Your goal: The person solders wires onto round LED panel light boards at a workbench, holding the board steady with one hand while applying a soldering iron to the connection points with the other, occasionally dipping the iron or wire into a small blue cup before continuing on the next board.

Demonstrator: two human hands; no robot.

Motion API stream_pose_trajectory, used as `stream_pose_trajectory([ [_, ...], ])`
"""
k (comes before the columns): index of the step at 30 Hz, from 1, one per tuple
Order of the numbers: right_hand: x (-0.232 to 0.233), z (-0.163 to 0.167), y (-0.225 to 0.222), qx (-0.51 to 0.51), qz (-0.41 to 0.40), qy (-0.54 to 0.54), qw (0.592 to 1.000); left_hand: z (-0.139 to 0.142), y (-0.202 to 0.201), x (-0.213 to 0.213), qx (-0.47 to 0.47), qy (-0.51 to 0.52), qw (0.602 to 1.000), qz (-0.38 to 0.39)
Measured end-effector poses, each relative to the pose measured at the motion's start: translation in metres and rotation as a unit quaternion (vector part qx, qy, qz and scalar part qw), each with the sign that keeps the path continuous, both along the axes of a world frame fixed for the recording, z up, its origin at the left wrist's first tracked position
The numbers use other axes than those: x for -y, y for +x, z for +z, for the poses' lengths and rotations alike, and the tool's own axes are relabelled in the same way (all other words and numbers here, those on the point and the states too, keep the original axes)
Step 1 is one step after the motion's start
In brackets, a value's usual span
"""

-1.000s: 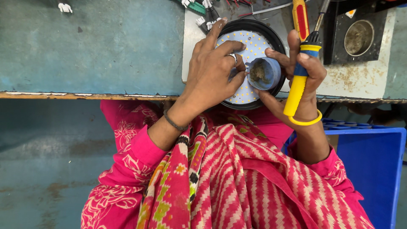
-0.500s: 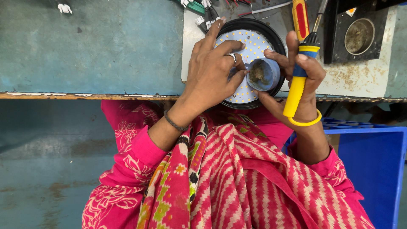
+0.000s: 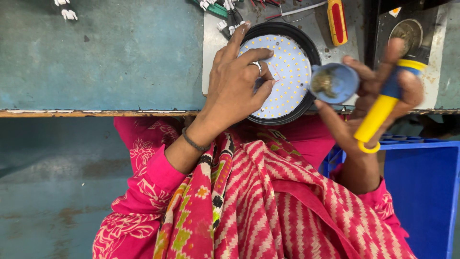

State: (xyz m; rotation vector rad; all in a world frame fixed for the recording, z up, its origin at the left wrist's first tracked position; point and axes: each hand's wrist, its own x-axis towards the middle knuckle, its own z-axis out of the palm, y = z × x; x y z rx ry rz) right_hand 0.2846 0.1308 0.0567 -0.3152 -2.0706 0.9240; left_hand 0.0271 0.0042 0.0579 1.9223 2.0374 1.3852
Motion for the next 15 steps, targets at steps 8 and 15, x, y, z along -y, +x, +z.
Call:
stream_pose_trajectory([
  [8, -0.017, -0.03, 0.032, -0.001, -0.113, 0.035, 0.993, -0.003, -0.004, 0.001, 0.016, -0.001, 1.0, -0.015],
  [15, -0.017, -0.031, 0.021, -0.044, -0.095, 0.021, 0.994, 0.001, -0.002, 0.003, 0.02, -0.015, 1.0, -0.014],
])
